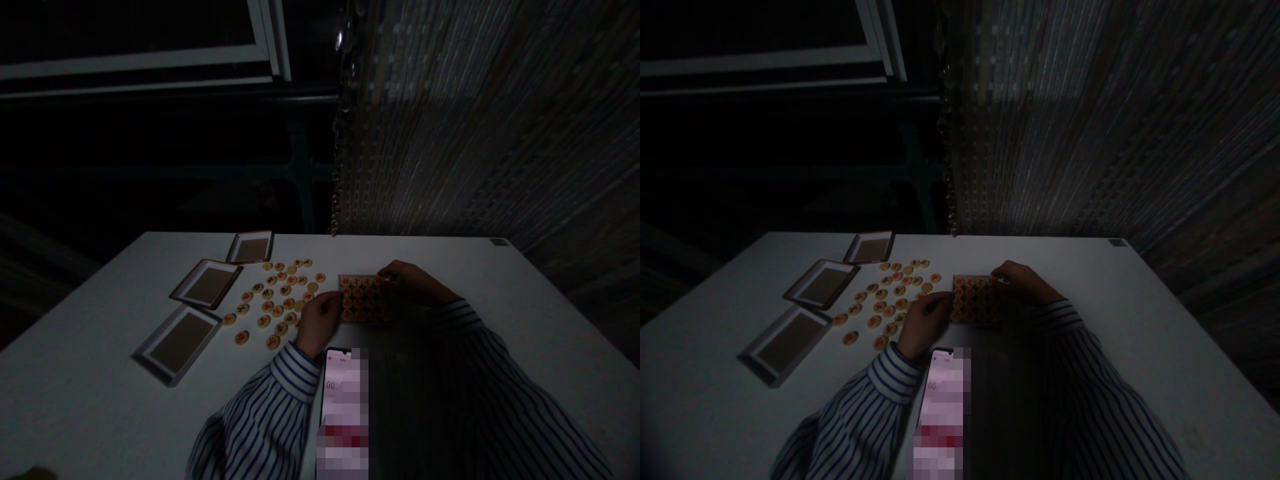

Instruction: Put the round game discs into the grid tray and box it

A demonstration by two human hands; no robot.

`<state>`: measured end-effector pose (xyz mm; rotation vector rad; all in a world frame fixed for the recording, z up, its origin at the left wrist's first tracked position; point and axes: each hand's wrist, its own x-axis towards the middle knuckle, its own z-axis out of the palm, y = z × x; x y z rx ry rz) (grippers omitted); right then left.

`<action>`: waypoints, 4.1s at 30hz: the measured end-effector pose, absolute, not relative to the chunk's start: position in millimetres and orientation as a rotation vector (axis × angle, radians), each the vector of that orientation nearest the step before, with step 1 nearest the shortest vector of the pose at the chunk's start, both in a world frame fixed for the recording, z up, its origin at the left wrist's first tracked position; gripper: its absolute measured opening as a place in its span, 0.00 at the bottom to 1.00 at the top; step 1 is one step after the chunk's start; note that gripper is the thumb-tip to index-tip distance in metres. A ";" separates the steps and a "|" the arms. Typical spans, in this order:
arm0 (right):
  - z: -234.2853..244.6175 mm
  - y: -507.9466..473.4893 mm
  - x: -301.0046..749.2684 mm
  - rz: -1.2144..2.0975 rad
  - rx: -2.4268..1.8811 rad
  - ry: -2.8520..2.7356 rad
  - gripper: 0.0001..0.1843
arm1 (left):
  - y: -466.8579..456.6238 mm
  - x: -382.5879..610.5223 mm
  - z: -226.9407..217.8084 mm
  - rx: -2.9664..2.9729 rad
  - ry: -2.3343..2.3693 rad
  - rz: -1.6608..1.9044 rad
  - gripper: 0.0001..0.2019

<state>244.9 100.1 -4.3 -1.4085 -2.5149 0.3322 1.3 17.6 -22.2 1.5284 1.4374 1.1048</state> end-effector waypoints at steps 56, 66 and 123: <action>-7.3 99.0 228.7 0.162 -1.263 -2.667 0.18 | 16.7 2.7 -16.1 1.500 1.439 1.075 0.12; -4.8 98.0 226.6 0.116 -1.278 -2.690 0.17 | 17.1 2.5 -20.0 1.519 1.438 1.087 0.12; -27.3 1.7 232.0 0.087 -1.345 -2.441 0.15 | -0.7 -5.2 -22.1 2.246 1.581 0.564 0.21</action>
